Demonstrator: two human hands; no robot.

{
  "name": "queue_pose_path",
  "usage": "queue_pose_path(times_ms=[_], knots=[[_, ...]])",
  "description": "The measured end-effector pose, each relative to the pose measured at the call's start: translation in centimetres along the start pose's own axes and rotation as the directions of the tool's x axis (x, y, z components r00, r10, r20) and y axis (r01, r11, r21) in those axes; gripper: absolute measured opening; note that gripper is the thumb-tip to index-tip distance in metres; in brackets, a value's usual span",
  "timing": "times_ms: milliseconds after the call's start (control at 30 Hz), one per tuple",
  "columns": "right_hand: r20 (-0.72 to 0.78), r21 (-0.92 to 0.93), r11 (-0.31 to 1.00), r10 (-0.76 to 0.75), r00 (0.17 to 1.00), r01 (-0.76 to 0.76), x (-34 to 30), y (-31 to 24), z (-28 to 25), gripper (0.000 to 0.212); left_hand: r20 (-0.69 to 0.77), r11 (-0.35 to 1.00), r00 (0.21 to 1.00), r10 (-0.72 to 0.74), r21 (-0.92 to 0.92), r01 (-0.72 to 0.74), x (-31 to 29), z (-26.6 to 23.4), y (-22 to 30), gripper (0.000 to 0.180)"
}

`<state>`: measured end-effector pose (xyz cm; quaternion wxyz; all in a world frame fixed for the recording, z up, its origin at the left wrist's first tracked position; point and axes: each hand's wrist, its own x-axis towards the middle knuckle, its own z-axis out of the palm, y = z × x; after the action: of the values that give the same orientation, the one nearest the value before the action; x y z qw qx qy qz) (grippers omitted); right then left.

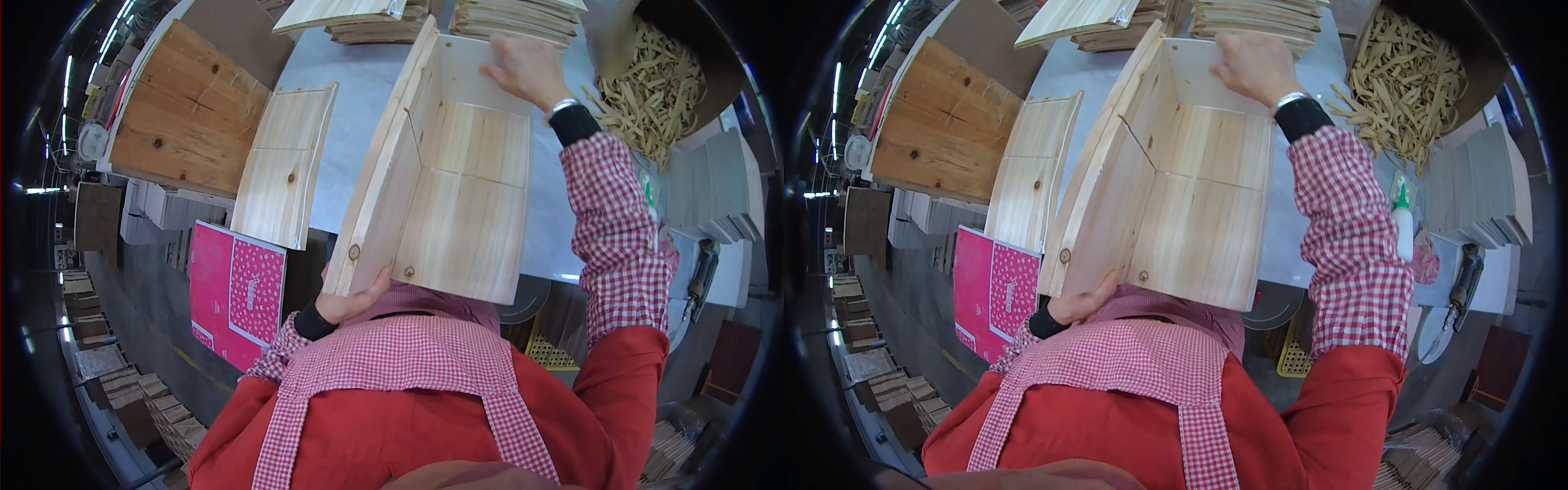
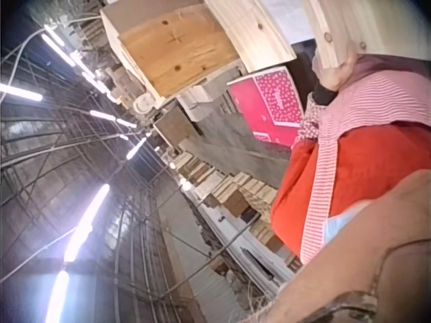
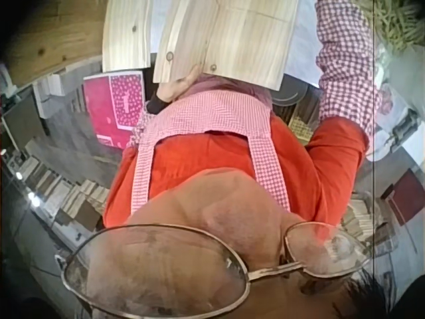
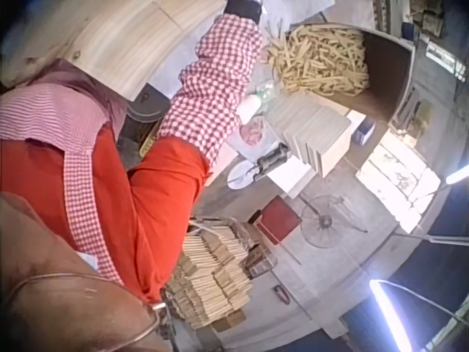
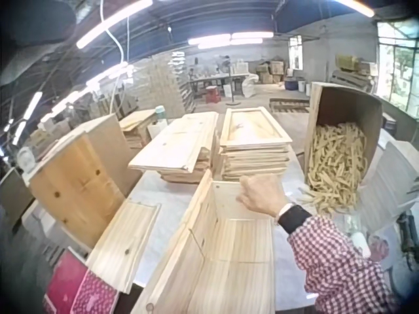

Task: Assembling wooden crates by applying wood glue to boards and fitting them together.

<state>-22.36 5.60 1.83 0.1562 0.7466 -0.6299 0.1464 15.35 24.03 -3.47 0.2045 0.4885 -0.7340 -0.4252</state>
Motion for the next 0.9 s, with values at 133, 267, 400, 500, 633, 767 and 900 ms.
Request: queue_pose_path(times_ms=[133, 267, 400, 500, 633, 767, 900], knots=[[0.020, 0.149, 0.987, 0.056, 0.998, -0.058, 0.2, 1.5, 2.0, 0.022, 0.041, 0.975, 0.985, 0.170, 0.137, -0.174, 0.5, -0.3, -1.7, 0.037], [0.021, -0.672, 0.717, 0.272, 0.962, -0.188, -0.9, -6.2, -3.6, 0.056, 0.010, 0.982, 0.992, 0.125, 0.138, -0.125, 1.0, -0.1, -1.1, 0.032], [-0.619, 0.154, 0.979, 0.203, 0.758, -0.137, -13.4, -0.7, -5.5, 0.057, 0.044, 1.000, 0.999, -0.025, -0.004, 0.025, -2.8, -0.4, -1.2, 0.033], [-0.547, 0.048, 0.878, 0.421, 0.723, -0.476, -28.6, 2.3, -9.7, 0.040, 0.348, 0.977, 0.913, -0.212, 0.079, 0.197, -3.8, -0.7, 1.0, 0.032], [-0.292, -0.396, 0.392, 0.804, 0.518, -0.831, -48.6, 3.9, -11.5, 0.042, 0.712, 0.995, 0.697, 0.084, -0.099, -0.019, -2.1, 4.0, 7.1, 0.033], [-0.138, -0.488, 0.260, 0.919, 0.368, -0.833, -53.3, 0.1, -11.0, 0.047, 0.969, 0.882, 0.210, 0.126, -0.207, 0.424, 0.2, 16.1, 12.4, 0.048], [-0.141, -0.443, 0.388, 0.860, 0.491, -0.808, -52.2, -2.7, -10.7, 0.045, 0.996, 0.673, 0.091, -0.025, -0.050, 0.738, -0.2, 29.2, 13.4, 0.041]])
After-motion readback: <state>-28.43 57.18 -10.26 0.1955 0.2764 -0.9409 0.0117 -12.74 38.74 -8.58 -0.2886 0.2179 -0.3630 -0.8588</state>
